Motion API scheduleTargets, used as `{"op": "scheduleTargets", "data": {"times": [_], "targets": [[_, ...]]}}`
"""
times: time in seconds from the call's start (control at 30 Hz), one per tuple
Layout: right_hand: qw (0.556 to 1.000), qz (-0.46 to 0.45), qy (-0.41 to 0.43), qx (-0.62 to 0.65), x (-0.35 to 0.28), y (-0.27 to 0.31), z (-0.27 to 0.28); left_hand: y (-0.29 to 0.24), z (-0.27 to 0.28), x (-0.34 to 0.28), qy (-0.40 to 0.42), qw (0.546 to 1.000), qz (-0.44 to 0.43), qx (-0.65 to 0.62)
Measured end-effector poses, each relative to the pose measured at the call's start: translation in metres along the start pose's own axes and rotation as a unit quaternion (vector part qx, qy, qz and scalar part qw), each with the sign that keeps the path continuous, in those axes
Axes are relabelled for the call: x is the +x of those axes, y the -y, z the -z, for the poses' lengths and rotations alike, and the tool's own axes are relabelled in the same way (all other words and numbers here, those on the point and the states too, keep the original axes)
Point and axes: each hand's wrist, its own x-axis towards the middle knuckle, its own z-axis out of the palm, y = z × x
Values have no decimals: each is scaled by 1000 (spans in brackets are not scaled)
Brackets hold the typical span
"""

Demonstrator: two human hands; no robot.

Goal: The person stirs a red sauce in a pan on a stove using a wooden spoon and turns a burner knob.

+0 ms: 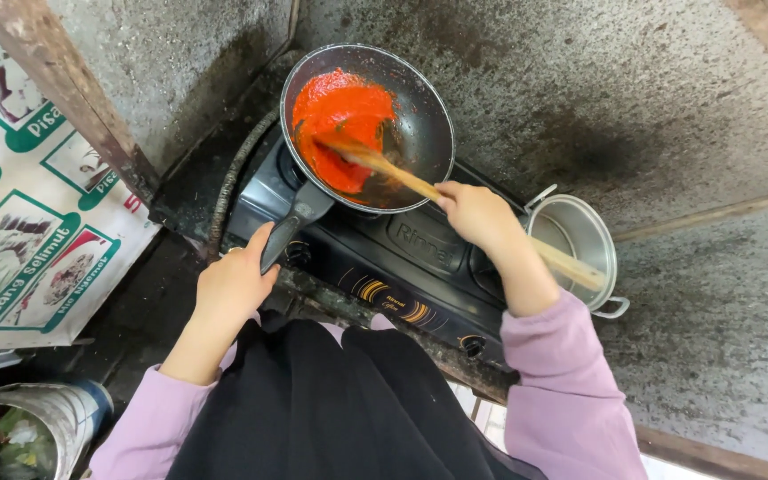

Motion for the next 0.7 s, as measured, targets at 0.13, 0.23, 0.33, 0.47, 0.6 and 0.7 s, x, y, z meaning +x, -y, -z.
{"op": "scheduleTargets", "data": {"times": [0.13, 0.23, 0.33, 0.47, 0.6, 0.7], "targets": [[997, -22, 27, -74, -19, -19, 30, -2, 2, 0, 2, 1000, 8, -5], [996, -33, -2, -87, 0, -23, 9, -1, 0, -3, -1, 1000, 4, -6], [997, -23, 8, -70, -18, -13, 26, -7, 10, -6, -1, 1000, 6, -13], [990, -48, 32, -128, -28, -36, 42, -8, 6, -7, -3, 999, 31, -16], [992, -15, -18, -127, 9, -33, 13, 2, -9, 5, -16, 1000, 19, 14], [996, 25, 22, -85, -23, -23, 44, -3, -10, 1, -14, 998, 51, 28]]}}
